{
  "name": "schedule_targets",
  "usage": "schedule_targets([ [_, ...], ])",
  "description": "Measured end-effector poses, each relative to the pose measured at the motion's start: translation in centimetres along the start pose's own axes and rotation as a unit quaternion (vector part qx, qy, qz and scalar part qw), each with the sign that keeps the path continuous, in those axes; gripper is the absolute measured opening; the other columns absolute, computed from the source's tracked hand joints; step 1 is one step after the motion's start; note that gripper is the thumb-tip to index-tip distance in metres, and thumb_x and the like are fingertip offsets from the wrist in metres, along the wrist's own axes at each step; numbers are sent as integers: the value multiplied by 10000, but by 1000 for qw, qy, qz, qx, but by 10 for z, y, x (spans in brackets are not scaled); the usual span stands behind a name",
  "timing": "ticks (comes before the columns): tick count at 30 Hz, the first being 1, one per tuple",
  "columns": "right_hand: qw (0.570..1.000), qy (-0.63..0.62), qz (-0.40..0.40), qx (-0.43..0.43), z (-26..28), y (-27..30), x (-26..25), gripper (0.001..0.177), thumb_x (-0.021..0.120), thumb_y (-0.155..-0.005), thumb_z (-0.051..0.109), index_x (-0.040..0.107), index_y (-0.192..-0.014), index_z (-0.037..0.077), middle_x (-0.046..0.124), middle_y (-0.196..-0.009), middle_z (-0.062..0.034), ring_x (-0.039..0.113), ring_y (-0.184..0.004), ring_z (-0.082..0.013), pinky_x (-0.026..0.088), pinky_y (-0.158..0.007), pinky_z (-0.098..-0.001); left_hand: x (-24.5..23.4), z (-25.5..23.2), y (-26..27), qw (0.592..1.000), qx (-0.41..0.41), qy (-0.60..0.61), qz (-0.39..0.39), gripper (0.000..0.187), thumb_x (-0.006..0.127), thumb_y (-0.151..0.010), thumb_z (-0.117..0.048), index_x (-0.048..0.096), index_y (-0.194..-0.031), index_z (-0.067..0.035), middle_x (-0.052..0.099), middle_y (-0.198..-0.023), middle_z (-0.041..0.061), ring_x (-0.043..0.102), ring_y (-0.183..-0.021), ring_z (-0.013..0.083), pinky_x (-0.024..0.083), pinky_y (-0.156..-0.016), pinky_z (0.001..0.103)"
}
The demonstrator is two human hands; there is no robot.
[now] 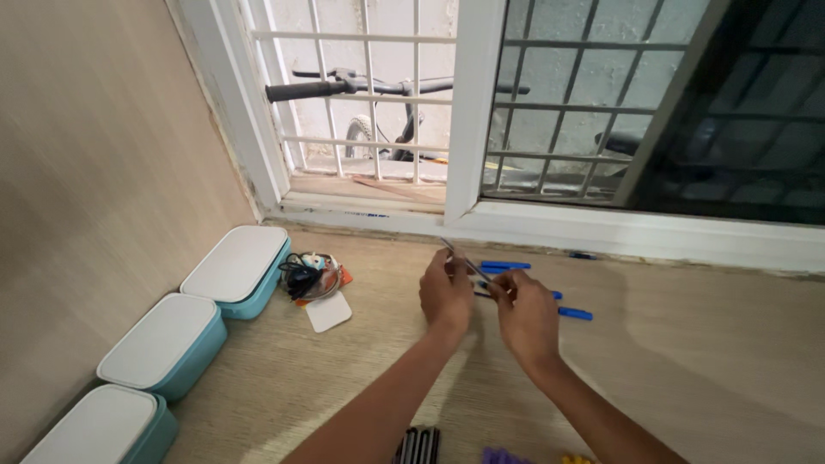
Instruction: The person sorts various pens and markers by color and type on a wooden surface, assembling and disassembling several individual pens during the process.
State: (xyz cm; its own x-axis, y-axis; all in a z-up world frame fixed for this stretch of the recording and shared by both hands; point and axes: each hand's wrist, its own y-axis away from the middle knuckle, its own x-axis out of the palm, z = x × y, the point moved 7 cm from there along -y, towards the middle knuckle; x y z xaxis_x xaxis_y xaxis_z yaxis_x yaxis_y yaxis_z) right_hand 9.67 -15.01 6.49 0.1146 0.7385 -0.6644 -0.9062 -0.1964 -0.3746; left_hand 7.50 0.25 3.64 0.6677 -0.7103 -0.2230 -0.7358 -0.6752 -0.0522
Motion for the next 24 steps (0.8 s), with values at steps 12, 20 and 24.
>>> schedule_targets([
  [12,993,107,-35,22,-120,-26,-81,164,715,-929,195,798,-1006,75,795,-960,-105,768,-825,-213,613,-782,-353,4,45,7,999,18,-43,-15,382,437,-1047,-386,619,-1191,-83,747,-909,152,709,-841,316,532,-795,463],
  [20,996,84,-6,32,-147,-24,-75,224,748,-876,180,815,-1072,94,805,-1004,-108,772,-861,-216,610,-832,-348,3,44,11,999,-26,-28,0,404,398,-1070,-418,604,-1175,-87,659,-729,151,624,-655,294,493,-666,465],
  [24,997,68,3,25,-129,-25,-62,218,733,-875,162,815,-1071,116,806,-988,-94,777,-850,-214,620,-813,-350,-5,40,13,999,-10,10,-49,401,387,-1065,-399,609,-1126,-70,608,-648,90,585,-574,229,472,-618,444],
])
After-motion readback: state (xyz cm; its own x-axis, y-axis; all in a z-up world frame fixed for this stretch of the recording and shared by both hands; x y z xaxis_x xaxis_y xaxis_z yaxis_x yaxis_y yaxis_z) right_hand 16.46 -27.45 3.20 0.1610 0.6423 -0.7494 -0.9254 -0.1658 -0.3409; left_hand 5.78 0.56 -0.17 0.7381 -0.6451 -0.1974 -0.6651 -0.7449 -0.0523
